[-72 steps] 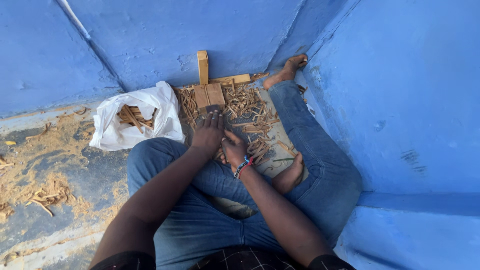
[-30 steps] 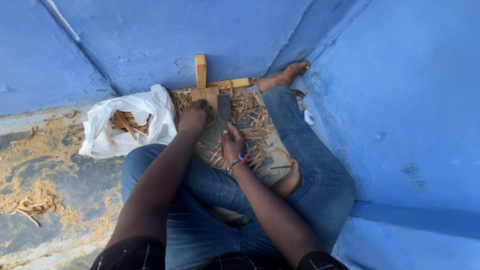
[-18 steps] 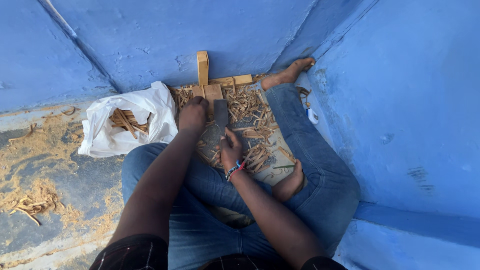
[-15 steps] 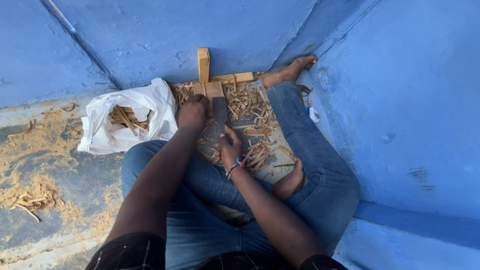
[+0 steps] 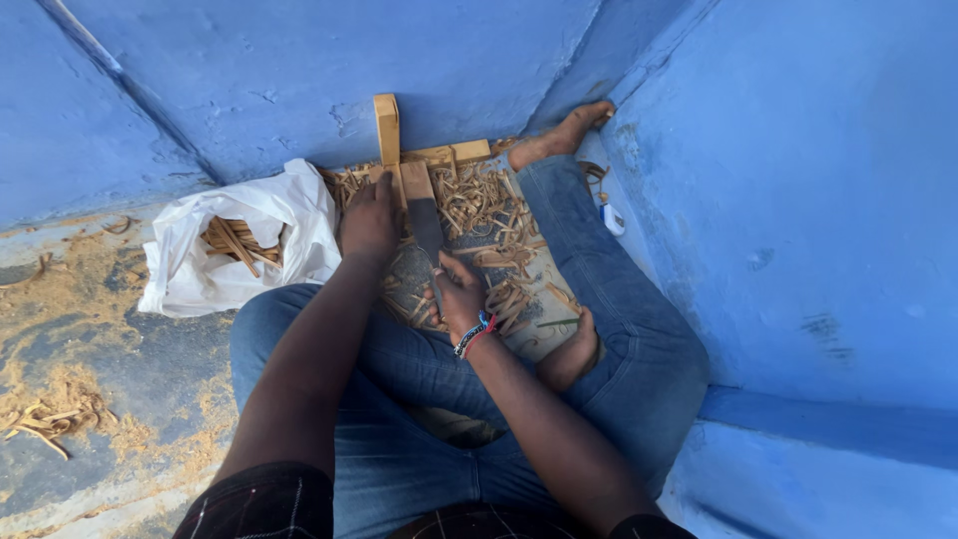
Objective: The person whittles small strips of wood using a handheld blade while sitting on the floor.
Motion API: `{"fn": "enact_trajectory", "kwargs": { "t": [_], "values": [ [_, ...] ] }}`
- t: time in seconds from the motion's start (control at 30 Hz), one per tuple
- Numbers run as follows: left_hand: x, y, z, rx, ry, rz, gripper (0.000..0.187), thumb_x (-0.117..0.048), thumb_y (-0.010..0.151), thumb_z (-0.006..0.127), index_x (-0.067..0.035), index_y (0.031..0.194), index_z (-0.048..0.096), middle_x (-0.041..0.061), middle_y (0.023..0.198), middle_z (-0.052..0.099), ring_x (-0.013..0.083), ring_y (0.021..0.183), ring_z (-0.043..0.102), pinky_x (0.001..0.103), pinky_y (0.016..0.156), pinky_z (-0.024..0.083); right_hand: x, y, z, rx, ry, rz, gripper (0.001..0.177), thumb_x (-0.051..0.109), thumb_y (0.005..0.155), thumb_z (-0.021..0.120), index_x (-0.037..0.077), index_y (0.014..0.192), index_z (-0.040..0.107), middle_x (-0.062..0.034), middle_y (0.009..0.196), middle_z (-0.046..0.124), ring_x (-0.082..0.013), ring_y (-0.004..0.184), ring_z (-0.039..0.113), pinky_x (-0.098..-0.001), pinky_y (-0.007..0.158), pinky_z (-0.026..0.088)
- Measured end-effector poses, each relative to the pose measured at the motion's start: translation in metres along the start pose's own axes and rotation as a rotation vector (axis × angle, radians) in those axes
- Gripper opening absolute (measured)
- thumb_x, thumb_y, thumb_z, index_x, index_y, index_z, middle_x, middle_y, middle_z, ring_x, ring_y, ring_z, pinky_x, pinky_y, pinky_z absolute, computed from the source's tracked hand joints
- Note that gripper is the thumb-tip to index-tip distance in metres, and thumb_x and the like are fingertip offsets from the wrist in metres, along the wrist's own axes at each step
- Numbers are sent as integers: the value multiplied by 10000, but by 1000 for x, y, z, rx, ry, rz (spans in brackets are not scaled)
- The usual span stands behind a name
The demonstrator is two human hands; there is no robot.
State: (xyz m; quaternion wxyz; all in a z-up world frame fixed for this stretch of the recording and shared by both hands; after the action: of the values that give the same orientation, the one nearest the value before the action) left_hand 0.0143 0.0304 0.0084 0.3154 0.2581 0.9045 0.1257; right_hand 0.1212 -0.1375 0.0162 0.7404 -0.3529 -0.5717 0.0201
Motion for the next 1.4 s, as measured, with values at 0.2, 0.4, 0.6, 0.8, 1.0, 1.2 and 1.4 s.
{"fn": "enact_trajectory", "kwargs": {
  "t": [0.2,0.4,0.6,0.8,1.0,1.2,1.4],
  "values": [
    [12,-1,16,33,82,-46,537,-173,1001,548,-40,1508,435,204,1224,637,388,1166,600,481,984,501,7,3,1,49,13,38,423,198,1007,580,158,1428,596,-61,750,647,-106,477,534,-265,392,419],
    [8,-5,22,37,167,-12,620,-100,968,498,-11,1568,371,165,1255,610,354,1161,585,464,949,514,8,15,0,53,-25,50,417,206,1008,598,168,1424,601,-62,734,645,-95,477,523,-254,395,416],
    [7,-3,20,77,168,-39,703,-91,942,498,7,1603,279,185,1337,572,363,1214,550,472,982,504,15,31,14,11,-44,83,411,213,1005,596,214,1416,608,-32,737,638,-87,474,500,-250,400,412],
    [7,-1,22,96,98,-102,707,-88,941,495,-9,1607,271,190,1401,531,379,1280,513,477,1034,474,26,75,27,40,-44,98,414,205,1006,597,232,1419,598,-45,741,625,-96,485,491,-258,411,398],
    [1,-1,12,74,56,-51,758,-191,796,688,1,1485,436,208,1329,549,401,1246,511,504,1014,464,6,94,24,60,43,-11,383,190,1006,603,199,1388,629,-66,764,654,-120,493,521,-280,412,415],
    [-1,-5,3,60,34,-20,283,-138,830,710,-104,1111,708,103,1170,693,368,1183,597,505,1024,479,8,66,-31,-100,93,-67,385,185,997,624,203,1381,600,-67,767,649,-120,511,548,-291,425,439],
    [11,5,5,10,-37,-14,225,-56,812,683,-135,1001,777,96,1124,719,376,1124,610,489,991,493,22,45,-71,-142,84,-133,394,175,996,605,171,1391,596,-68,755,646,-121,478,530,-288,401,435]
  ]
}}
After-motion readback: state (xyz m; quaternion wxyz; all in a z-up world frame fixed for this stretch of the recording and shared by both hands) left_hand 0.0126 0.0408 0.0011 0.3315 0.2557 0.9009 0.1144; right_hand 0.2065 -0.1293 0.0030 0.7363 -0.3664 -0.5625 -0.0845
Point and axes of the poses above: each hand's wrist, its own y-axis towards the middle knuckle, its own z-axis out of the palm, x = y × z, the point moved 3 cm from there along y, towards the middle knuckle
